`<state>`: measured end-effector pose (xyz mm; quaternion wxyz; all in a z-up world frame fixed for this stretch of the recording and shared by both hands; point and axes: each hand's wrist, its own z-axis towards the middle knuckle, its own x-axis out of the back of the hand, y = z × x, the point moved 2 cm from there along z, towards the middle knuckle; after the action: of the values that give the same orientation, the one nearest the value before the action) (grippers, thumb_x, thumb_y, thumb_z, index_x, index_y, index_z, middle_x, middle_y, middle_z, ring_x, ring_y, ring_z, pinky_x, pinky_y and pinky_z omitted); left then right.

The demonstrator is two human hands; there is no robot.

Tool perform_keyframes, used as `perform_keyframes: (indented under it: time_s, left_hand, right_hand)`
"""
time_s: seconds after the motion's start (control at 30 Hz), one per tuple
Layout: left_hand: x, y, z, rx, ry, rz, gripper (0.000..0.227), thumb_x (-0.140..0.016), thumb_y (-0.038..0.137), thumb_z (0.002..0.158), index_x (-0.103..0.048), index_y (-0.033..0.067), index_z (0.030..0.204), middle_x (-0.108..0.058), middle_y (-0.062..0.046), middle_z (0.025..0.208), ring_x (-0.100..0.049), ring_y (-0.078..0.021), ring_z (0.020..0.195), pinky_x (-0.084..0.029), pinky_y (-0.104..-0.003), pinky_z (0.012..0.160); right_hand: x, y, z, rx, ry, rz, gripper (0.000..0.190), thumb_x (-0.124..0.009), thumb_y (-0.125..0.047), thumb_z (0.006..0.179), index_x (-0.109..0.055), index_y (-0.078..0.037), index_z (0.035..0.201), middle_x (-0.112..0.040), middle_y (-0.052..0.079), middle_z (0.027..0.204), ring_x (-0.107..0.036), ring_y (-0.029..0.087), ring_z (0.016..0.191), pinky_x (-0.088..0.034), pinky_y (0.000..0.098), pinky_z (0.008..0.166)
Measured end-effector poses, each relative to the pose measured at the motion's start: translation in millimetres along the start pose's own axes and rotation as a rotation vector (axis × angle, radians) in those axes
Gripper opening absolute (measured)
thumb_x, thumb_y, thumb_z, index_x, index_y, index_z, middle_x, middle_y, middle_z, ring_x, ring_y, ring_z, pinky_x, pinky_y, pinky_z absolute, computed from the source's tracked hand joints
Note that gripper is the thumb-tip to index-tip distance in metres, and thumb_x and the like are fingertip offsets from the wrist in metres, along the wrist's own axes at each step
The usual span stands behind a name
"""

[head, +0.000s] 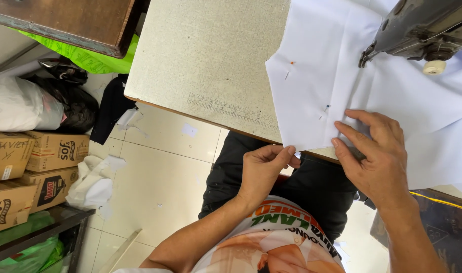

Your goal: Aligning and folding white fabric pieces on a sewing machine table in preparation for stitching.

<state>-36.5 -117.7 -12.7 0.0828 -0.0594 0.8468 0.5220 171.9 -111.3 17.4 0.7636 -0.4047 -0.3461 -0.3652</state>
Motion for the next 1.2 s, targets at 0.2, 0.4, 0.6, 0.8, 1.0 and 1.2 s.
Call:
perform_keyframes:
  time_s: [0.2,0.4,0.6,0.8,1.0,1.2]
  left_hand:
    - [-1,-7,1,-0.034,0.022,-0.013,0.02,-0.074,0.024,0.092,-0.077,0.0093,0.079,-0.077,-0.002,0.076,-0.07,-0.0073,0.076,-0.055,-0.024,0.084]
    - [0,-6,2,-0.035,0.01,-0.018,0.02,-0.074,0.025,0.092,-0.077,0.009,0.08,-0.078,-0.003,0.077,-0.072,-0.0082,0.077,-0.056,-0.024,0.085]
    - [9,21,4,0.127,-0.144,0.287,0.037,-0.067,0.035,0.093,-0.073,0.0058,0.071,-0.073,-0.004,0.067,-0.07,-0.0114,0.067,-0.057,-0.024,0.07]
    - [-9,95,5,-1.103,-0.373,0.752,0.012,-0.065,0.007,0.1,-0.071,-0.003,0.101,-0.074,-0.016,0.097,-0.071,-0.0311,0.086,-0.057,-0.041,0.075]
    - [-52,58,102,-1.304,-0.61,1.227,0.037,-0.063,0.019,0.106,-0.062,-0.001,0.137,-0.047,-0.017,0.155,-0.042,-0.0354,0.148,-0.031,-0.058,0.126]
    - [-43,67,82,-1.348,-0.71,1.261,0.042,-0.058,0.023,0.108,-0.061,-0.0043,0.139,-0.051,-0.02,0.153,-0.044,-0.0364,0.146,-0.029,-0.056,0.126]
  right_hand:
    - [-2,1,0,-0.003,0.005,-0.017,0.021,-0.082,-0.006,0.098,-0.079,-0.005,0.118,-0.067,0.013,0.132,-0.059,0.036,0.115,-0.049,0.0473,0.103]
    - [-4,1,-2,-0.018,0.006,-0.034,0.021,-0.082,-0.006,0.098,-0.079,-0.006,0.119,-0.068,0.011,0.132,-0.06,0.035,0.116,-0.049,0.0473,0.102]
    - [0,0,5,0.052,0.036,-0.01,0.019,-0.078,-0.007,0.097,-0.078,-0.002,0.116,-0.068,0.014,0.131,-0.064,0.035,0.115,-0.048,0.0472,0.104]
    - [5,-2,0,0.043,-0.005,-0.034,0.026,-0.077,-0.013,0.095,-0.073,-0.002,0.118,-0.067,0.014,0.133,-0.061,0.036,0.121,-0.046,0.0466,0.106]
    - [11,-12,-2,0.054,-0.024,-0.098,0.027,-0.069,-0.019,0.098,-0.071,-0.003,0.119,-0.065,0.013,0.132,-0.058,0.033,0.12,-0.047,0.0461,0.103]
    - [18,-4,-10,0.059,-0.033,-0.026,0.026,-0.073,-0.022,0.094,-0.073,-0.008,0.116,-0.065,0.013,0.132,-0.057,0.034,0.12,-0.049,0.0482,0.102]
